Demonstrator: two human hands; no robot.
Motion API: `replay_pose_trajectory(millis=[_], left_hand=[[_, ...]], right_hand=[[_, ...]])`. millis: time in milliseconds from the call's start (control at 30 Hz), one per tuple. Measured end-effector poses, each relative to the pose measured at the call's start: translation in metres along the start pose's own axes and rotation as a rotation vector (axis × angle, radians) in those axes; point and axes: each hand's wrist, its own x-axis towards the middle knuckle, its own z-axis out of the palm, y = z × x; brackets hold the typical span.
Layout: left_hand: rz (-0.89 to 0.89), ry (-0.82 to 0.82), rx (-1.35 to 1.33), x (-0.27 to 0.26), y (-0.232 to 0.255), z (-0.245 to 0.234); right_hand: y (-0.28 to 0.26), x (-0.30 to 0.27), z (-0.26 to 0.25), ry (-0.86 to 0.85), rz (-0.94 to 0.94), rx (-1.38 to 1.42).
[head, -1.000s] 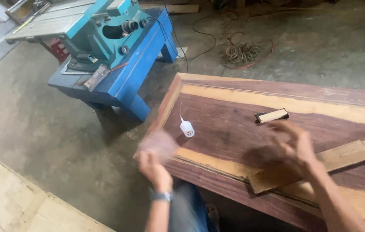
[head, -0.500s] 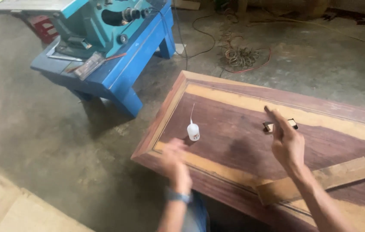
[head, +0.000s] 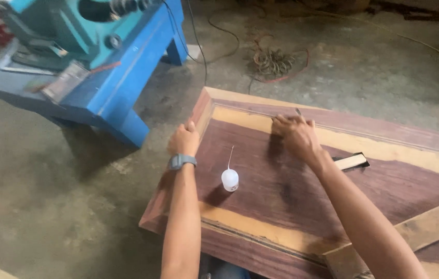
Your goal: Sanding the edges of a wooden tabletop and applying glue to a small wooden block.
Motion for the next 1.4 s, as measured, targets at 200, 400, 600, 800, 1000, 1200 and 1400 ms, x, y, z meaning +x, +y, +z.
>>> replay_pose_trajectory(millis=[200,400,600,800,1000,1200,1400], left_hand=[[0.032,-0.118,-0.086,-0.035,0.020,-0.056],[0.037,-0.104,-0.064,-0.026,0.025,-0.053],[0.066,-0.143,-0.081,-0.027,0.011,-0.050],[0.060,-0.131,-0.062,-0.021,0.019,-0.041],[0.073,-0.164,-0.087,-0.041,0.025,-0.066],[0.073,-0.165,-0.019,-0.014,0.012,-0.036],[1.184,0.572,-0.166,-0.021,0.061,-0.015]], right_hand=[[-0.002,0.006,-0.067,-0.210,0.064,0.291],[-0.011,0.038,-0.029,-0.189,0.031,0.151],[-0.011,0.014,-0.063,-0.241,-0.026,0.222],[0.008,0.009,-0.045,-0.257,-0.085,0.099],[-0.002,0.032,-0.022,-0.088,-0.072,0.019],[-0.033,-0.079,-0.047,0.047,-0.116,-0.037],[-0.030,-0.086,-0.032,0.206,-0.060,0.127]])
